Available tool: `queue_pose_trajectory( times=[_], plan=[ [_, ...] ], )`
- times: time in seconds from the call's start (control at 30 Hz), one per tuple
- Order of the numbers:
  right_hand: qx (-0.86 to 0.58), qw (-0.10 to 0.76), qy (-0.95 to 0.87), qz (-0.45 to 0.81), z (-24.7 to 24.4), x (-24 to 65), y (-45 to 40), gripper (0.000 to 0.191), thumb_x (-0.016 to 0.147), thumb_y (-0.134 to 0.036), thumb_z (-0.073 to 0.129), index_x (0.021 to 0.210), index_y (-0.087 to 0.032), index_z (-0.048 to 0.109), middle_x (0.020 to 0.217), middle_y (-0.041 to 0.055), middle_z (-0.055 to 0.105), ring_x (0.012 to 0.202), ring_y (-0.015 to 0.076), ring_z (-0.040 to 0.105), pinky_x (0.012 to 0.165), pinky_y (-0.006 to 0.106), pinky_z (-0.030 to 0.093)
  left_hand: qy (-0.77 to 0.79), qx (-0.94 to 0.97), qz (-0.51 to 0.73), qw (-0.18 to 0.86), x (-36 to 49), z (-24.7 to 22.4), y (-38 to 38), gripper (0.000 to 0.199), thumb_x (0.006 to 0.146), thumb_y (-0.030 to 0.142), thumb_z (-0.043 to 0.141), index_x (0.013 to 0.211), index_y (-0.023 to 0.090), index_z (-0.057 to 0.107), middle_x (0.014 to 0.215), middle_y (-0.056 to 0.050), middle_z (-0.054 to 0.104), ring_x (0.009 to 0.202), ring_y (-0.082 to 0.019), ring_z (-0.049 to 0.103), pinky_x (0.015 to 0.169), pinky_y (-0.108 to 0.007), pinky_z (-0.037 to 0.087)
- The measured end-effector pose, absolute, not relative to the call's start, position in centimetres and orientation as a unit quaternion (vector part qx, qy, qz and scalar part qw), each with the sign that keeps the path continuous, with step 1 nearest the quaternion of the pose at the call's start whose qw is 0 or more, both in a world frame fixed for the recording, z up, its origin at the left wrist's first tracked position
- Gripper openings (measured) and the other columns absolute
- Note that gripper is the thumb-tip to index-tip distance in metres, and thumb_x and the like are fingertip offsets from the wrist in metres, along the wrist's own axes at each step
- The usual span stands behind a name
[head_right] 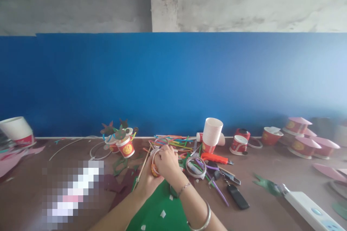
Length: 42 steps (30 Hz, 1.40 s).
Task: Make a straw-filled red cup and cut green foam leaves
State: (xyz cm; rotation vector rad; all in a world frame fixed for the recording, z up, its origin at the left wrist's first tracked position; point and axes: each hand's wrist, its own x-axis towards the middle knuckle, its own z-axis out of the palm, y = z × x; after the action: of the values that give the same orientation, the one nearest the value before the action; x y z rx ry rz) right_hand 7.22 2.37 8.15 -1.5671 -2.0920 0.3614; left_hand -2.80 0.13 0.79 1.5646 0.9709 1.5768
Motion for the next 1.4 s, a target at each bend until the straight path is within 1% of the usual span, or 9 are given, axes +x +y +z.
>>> queue_pose_trajectory(
  times=[0.23,0.43,0.57,0.73,0.87,1.07,1.17,1.3,1.4],
  plan=[
    [-0.503,0.273,-0.811,0.120,7.8,7.6,2.6,0.030,0.084,-0.017,0.043,0.063,-0.018,0.064,0.099,0.0060,0.060,0.094,0.0205,0.048,0.076,0.032,0.032,0.361,0.598,0.625,0.349,-3.0,1.3,0.0,0.063,0.058,0.010,0.068,0.117,0.023,0.050,0.120,-0.006,0.056,0.116,-0.029,0.047,0.096,-0.038,0.039],
    [-0.497,0.283,-0.817,0.070,9.7,8.0,1.6,0.018,0.076,-0.017,0.054,0.063,-0.020,0.067,0.105,0.0048,0.060,0.100,0.0231,0.046,0.079,0.035,0.029,0.334,0.590,0.626,0.387,-2.6,2.3,-0.4,0.059,0.061,0.011,0.068,0.116,0.021,0.049,0.113,-0.007,0.058,0.103,-0.025,0.056,0.088,-0.034,0.044],
    [-0.473,0.302,-0.827,0.041,10.0,8.1,1.3,0.018,0.073,-0.013,0.055,0.060,-0.020,0.066,0.112,0.0038,0.058,0.104,0.0225,0.045,0.080,0.034,0.029,0.324,0.586,0.629,0.395,-2.4,2.9,-0.6,0.055,0.059,0.010,0.069,0.110,0.022,0.051,0.107,-0.006,0.061,0.099,-0.024,0.058,0.086,-0.034,0.045],
    [-0.460,0.315,-0.830,0.002,9.7,8.1,1.4,0.017,0.076,-0.017,0.055,0.064,-0.020,0.067,0.116,0.0042,0.056,0.103,0.0226,0.045,0.081,0.034,0.030,0.336,0.566,0.633,0.407,-2.2,3.5,-0.8,0.056,0.060,0.013,0.070,0.112,0.022,0.052,0.109,-0.007,0.061,0.103,-0.026,0.056,0.087,-0.035,0.046],
    [-0.473,0.298,-0.829,-0.023,9.6,8.2,1.7,0.018,0.077,-0.017,0.054,0.064,-0.018,0.066,0.116,0.0059,0.057,0.102,0.0223,0.046,0.081,0.034,0.030,0.342,0.569,0.636,0.394,-2.4,3.0,-0.6,0.059,0.057,0.011,0.070,0.112,0.023,0.052,0.111,-0.005,0.060,0.105,-0.026,0.055,0.089,-0.035,0.045],
    [-0.514,0.232,-0.825,0.039,9.6,9.2,2.4,0.020,0.076,-0.031,0.056,0.065,-0.021,0.069,0.107,0.0064,0.061,0.101,0.0238,0.048,0.078,0.035,0.031,0.316,0.601,0.600,0.423,-2.5,1.6,-0.1,0.057,0.063,0.007,0.063,0.115,0.022,0.044,0.109,-0.006,0.060,0.098,-0.022,0.059,0.085,-0.035,0.047],
    [-0.521,0.215,-0.823,0.071,9.6,9.8,2.5,0.019,0.074,-0.026,0.056,0.061,-0.020,0.068,0.108,0.0063,0.062,0.105,0.0234,0.047,0.079,0.034,0.031,0.312,0.592,0.601,0.437,-2.5,1.1,0.0,0.058,0.064,0.009,0.064,0.116,0.022,0.043,0.113,-0.007,0.058,0.101,-0.023,0.058,0.088,-0.036,0.046],
    [-0.505,0.240,-0.825,0.084,9.4,9.4,2.5,0.021,0.074,-0.020,0.055,0.057,-0.019,0.067,0.108,0.0043,0.062,0.104,0.0225,0.049,0.080,0.034,0.032,0.294,0.577,0.606,0.462,-2.5,1.6,-0.2,0.060,0.064,0.013,0.065,0.119,0.022,0.043,0.117,-0.008,0.057,0.103,-0.024,0.057,0.087,-0.036,0.047],
    [-0.514,0.274,-0.809,0.078,9.1,8.9,2.6,0.024,0.074,-0.018,0.054,0.054,-0.019,0.066,0.104,0.0044,0.063,0.099,0.0223,0.051,0.080,0.034,0.034,0.306,0.574,0.602,0.463,-2.5,2.5,-0.5,0.057,0.063,0.012,0.064,0.116,0.021,0.045,0.112,-0.008,0.060,0.097,-0.023,0.060,0.083,-0.034,0.049]
  ],
)
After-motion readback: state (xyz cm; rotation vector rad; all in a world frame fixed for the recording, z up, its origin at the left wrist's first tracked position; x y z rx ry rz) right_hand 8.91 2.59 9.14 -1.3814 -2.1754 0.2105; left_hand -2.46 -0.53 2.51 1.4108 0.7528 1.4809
